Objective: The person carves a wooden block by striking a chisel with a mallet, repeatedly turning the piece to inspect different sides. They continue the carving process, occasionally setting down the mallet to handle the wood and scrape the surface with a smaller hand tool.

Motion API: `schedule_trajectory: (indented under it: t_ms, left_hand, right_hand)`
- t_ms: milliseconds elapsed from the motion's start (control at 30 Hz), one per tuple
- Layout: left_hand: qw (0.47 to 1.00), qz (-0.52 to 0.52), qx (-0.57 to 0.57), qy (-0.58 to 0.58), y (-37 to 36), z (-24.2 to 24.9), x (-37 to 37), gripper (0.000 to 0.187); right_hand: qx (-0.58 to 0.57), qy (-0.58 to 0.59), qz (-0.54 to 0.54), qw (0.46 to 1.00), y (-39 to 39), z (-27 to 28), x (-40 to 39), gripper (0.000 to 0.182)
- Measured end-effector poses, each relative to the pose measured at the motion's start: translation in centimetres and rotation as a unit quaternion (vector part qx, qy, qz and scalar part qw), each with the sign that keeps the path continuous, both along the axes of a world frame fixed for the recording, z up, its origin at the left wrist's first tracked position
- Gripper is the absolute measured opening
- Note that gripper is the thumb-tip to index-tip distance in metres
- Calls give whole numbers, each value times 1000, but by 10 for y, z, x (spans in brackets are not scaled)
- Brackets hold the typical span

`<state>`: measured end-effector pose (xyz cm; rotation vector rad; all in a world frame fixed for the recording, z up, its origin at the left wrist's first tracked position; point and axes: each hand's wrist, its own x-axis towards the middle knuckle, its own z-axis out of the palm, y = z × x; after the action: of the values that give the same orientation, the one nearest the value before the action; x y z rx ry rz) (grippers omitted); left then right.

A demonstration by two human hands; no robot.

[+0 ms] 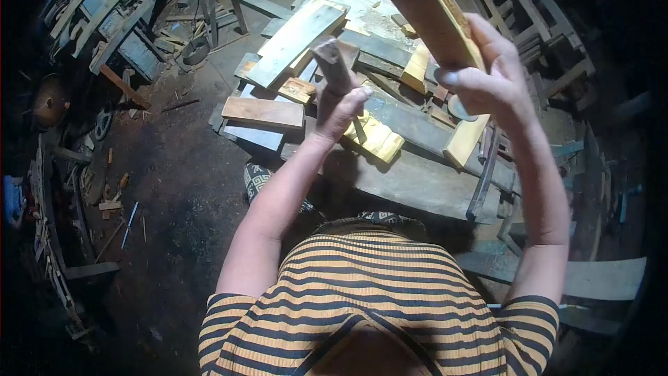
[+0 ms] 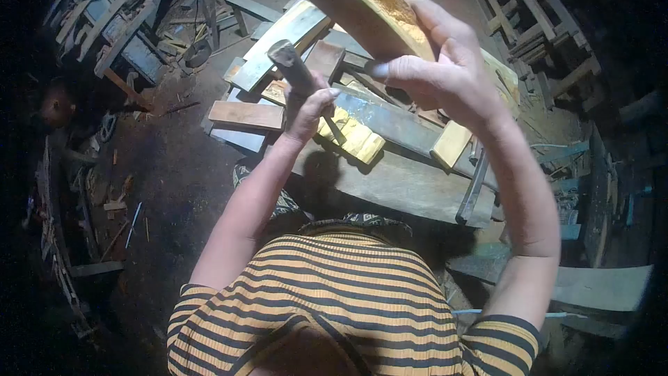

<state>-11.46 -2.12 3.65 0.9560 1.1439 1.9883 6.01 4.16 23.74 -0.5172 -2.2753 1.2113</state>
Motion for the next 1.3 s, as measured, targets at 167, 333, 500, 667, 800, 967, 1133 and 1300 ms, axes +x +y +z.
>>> schedule_trajectory:
  t_ms: [167,333,500,667,800,967,1133,1300]
  left_hand:
    - [995,50,-3,85,2,0,9,18]
    - [987,28,29,155,-2,1,10,13]
    - [993,75,72,59,-13,-1,11,12]
    - [974,93,166,-124,-68,2,-22,12]
    - [967,232,101,-22,-123,29,-32,18]
    - [927,262,-171,209,-182,26,-36,15]
    - [908,239,-306,159,-217,-24,-31,18]
    - [889,167,-403,140,-239,-53,-13,25]
  right_hand:
    - [172,-334,-20,927,-5,25,3,61]
    - [62,-25,21,998,-15,40,9,54]
    - [57,-218,-24,974,-15,-37,38,64]
    - [-132,-139,-196,962,-24,-161,83,48]
    - [64,-212,-279,934,-17,-250,105,59]
    - [204,-255,-289,900,-20,-252,94,72]
    - [291,-178,-141,929,-28,-232,51,88]
    - [359,-204,-116,903,-27,-254,11,86]
